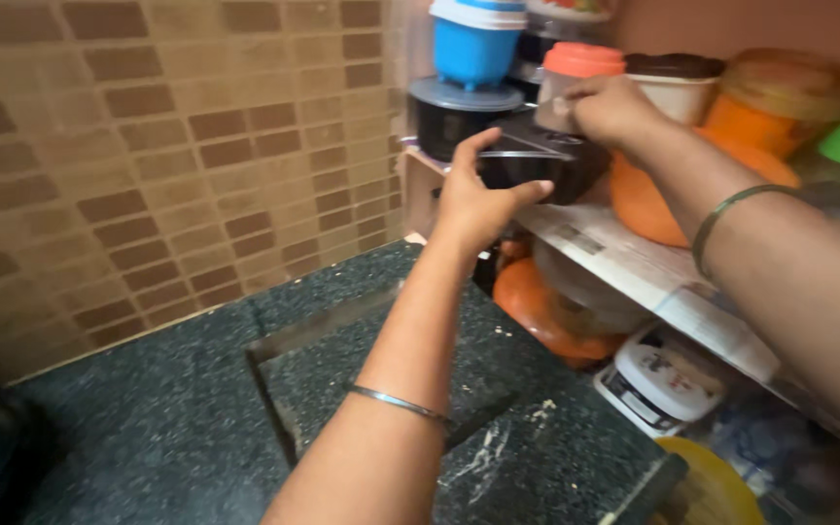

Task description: The person opens small plastic spice containers on the counter, closes and presses their lids shut, and places them one by one onto a kitchen shelf, arranging them among other stored containers.

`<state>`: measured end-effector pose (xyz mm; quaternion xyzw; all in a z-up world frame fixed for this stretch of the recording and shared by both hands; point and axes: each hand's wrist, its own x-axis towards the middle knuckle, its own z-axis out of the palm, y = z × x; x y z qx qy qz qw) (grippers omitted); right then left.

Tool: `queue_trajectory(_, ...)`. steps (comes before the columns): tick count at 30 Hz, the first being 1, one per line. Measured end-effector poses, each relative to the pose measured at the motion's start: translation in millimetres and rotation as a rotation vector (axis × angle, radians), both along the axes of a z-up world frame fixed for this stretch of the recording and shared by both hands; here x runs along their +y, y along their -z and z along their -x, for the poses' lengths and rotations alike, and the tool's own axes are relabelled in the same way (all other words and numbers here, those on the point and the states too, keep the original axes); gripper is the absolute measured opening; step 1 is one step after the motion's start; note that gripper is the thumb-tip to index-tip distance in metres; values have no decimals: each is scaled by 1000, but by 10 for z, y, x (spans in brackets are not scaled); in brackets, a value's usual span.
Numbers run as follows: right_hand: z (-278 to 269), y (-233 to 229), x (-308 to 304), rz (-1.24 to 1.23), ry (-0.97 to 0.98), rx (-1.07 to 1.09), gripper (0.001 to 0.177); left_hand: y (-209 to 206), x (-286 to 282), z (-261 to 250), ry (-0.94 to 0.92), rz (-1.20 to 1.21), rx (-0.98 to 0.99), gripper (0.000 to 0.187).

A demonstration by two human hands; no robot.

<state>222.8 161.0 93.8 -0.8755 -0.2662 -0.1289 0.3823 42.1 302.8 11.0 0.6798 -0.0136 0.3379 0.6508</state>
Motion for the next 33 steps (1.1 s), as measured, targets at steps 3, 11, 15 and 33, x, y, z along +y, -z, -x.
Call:
queue_trajectory(3,-73,18,142,-36,36,63,35,44,107,4,23,1,-31,95)
queue_trajectory(11,-163,263,226,91,-107,-145,26,110,201,-11,74,115,-18,97)
queue_trajectory(15,92,206,142,37,-42,-151,21,60,150,-28,18,74,-20,99)
queue_trajectory(33,951,-110,-865,-216,-43,-617,35,-437,-821,-672,33,-155,-286,117)
